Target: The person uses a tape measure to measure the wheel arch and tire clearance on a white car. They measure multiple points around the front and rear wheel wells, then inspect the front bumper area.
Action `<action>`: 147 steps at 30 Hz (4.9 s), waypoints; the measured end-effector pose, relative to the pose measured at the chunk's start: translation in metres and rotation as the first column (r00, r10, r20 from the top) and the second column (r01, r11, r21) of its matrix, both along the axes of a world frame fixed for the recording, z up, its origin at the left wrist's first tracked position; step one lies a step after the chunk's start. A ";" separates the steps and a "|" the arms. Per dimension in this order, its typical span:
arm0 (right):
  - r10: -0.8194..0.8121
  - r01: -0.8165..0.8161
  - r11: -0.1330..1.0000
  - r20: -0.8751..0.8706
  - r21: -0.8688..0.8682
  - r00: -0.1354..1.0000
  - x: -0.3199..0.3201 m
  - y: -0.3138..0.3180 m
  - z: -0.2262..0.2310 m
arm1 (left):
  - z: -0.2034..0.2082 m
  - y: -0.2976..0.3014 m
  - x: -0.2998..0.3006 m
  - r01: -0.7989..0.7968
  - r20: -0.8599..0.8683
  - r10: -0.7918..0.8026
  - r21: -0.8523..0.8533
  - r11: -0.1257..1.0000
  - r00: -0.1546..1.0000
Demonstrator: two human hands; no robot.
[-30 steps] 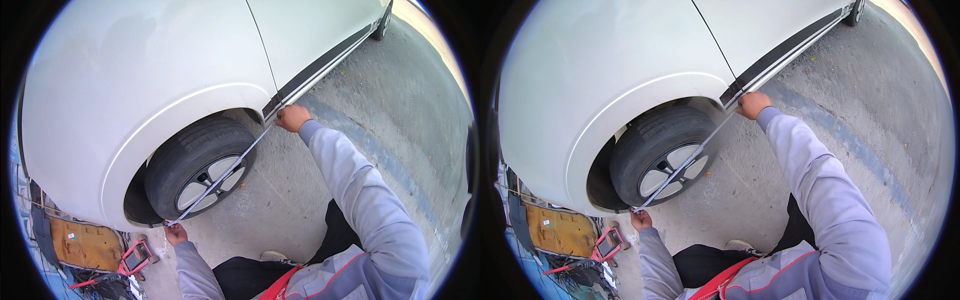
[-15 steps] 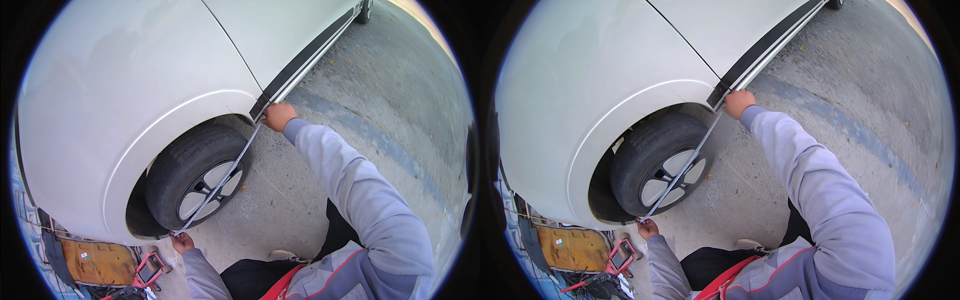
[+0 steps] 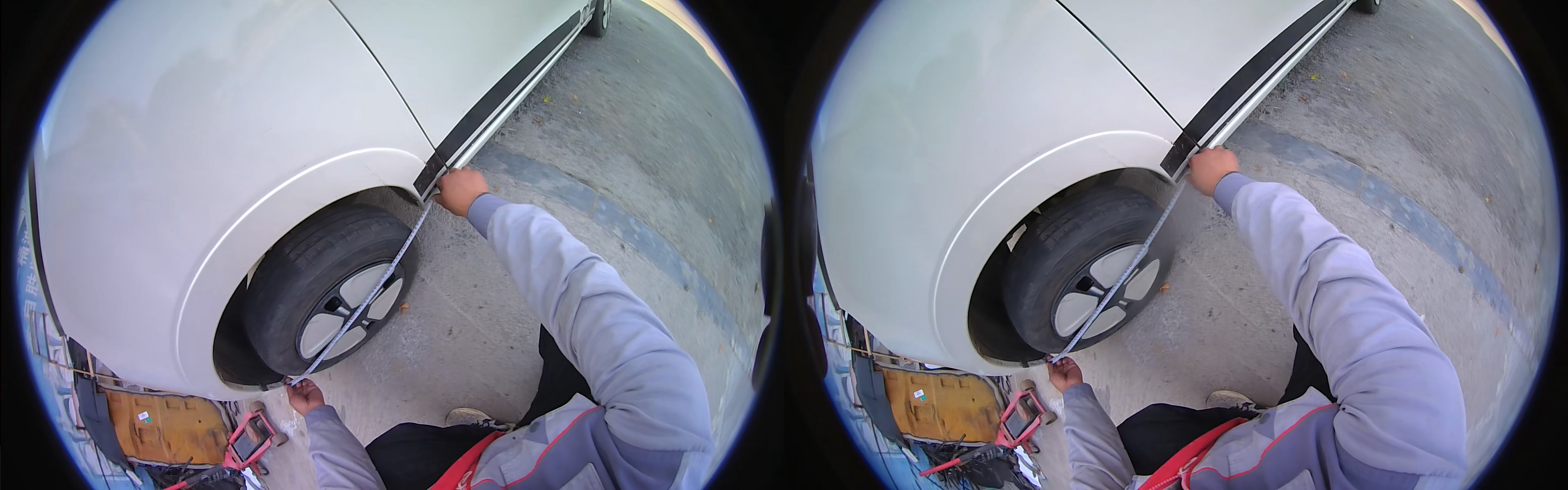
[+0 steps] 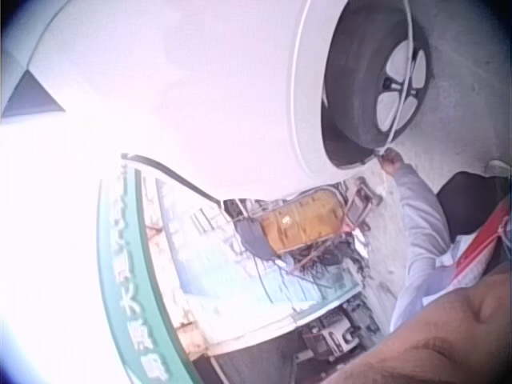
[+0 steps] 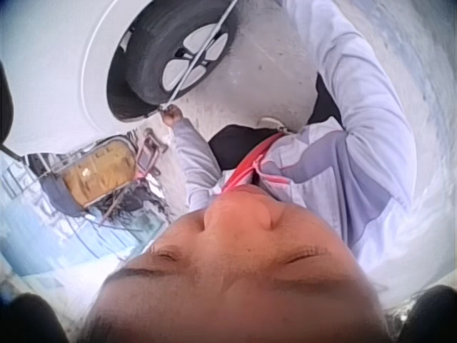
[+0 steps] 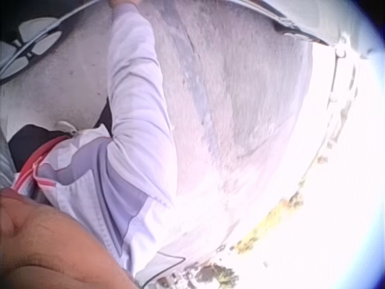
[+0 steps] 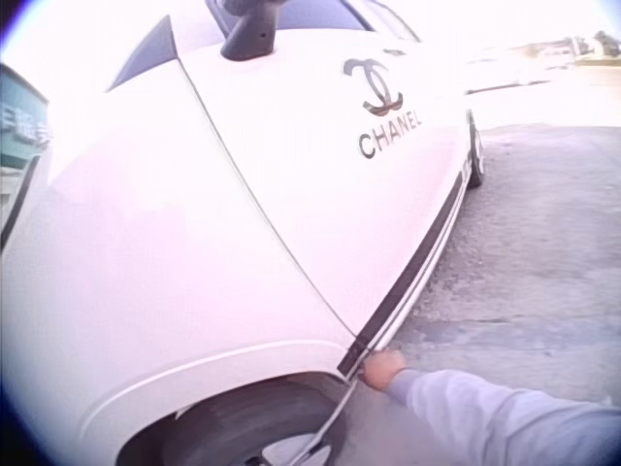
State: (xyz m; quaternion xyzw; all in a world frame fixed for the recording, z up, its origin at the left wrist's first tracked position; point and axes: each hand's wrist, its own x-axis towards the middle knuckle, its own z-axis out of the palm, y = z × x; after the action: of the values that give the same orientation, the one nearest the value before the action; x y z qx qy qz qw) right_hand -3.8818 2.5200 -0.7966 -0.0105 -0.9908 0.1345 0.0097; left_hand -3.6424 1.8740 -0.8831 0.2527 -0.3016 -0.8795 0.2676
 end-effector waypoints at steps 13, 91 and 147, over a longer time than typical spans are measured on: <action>0.015 -0.014 1.000 0.028 -0.011 0.999 0.001 -0.005 0.010 | 0.024 0.048 -0.005 -0.197 0.081 0.194 0.031 0.980 0.978; 0.095 -0.094 0.995 -0.060 0.020 0.994 0.001 0.002 -0.002 | 0.033 0.063 -0.005 -0.218 0.077 0.212 0.081 0.973 0.974; 0.003 -0.004 1.000 -0.079 -0.004 0.997 0.012 0.002 0.027 | 0.012 0.019 -0.003 -0.066 0.010 0.067 -0.080 0.995 0.998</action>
State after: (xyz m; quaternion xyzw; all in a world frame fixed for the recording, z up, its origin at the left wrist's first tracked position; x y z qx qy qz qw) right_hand -3.8700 2.5224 -0.7694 -0.0034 -0.9894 0.1369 0.0485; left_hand -3.6453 1.8930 -0.8714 0.2572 -0.3294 -0.8559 0.3045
